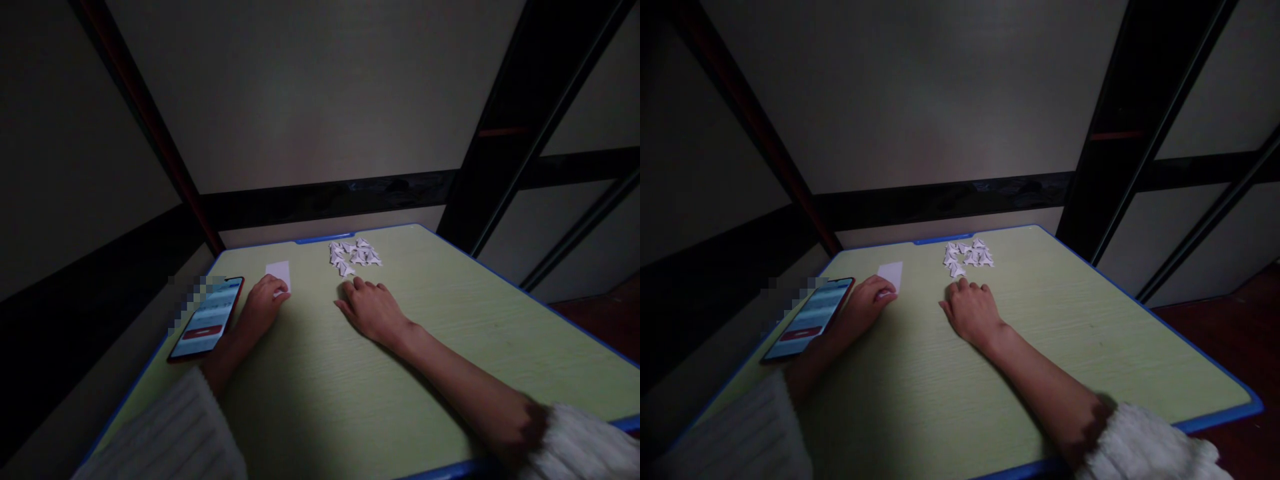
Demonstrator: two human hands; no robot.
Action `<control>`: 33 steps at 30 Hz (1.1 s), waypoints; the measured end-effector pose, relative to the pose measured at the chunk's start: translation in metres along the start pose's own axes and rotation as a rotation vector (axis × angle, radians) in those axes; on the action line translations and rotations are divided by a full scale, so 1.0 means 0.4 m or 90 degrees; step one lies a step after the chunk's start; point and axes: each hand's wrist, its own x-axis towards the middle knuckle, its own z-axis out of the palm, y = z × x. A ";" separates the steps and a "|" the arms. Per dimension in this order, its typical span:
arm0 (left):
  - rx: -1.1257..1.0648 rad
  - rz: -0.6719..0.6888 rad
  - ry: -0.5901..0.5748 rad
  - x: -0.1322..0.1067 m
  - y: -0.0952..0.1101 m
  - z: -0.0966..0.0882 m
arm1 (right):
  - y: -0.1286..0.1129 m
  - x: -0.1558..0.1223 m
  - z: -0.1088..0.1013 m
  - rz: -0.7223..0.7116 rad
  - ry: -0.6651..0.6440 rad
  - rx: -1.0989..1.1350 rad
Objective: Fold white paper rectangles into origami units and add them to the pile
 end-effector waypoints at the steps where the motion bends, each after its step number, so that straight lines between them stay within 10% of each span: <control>1: -0.006 -0.001 0.000 0.001 0.000 -0.001 | 0.000 0.000 0.000 0.000 0.002 0.000; 33: 0.166 0.086 -0.145 0.006 0.000 -0.019 | 0.005 0.002 0.002 -0.008 -0.003 0.012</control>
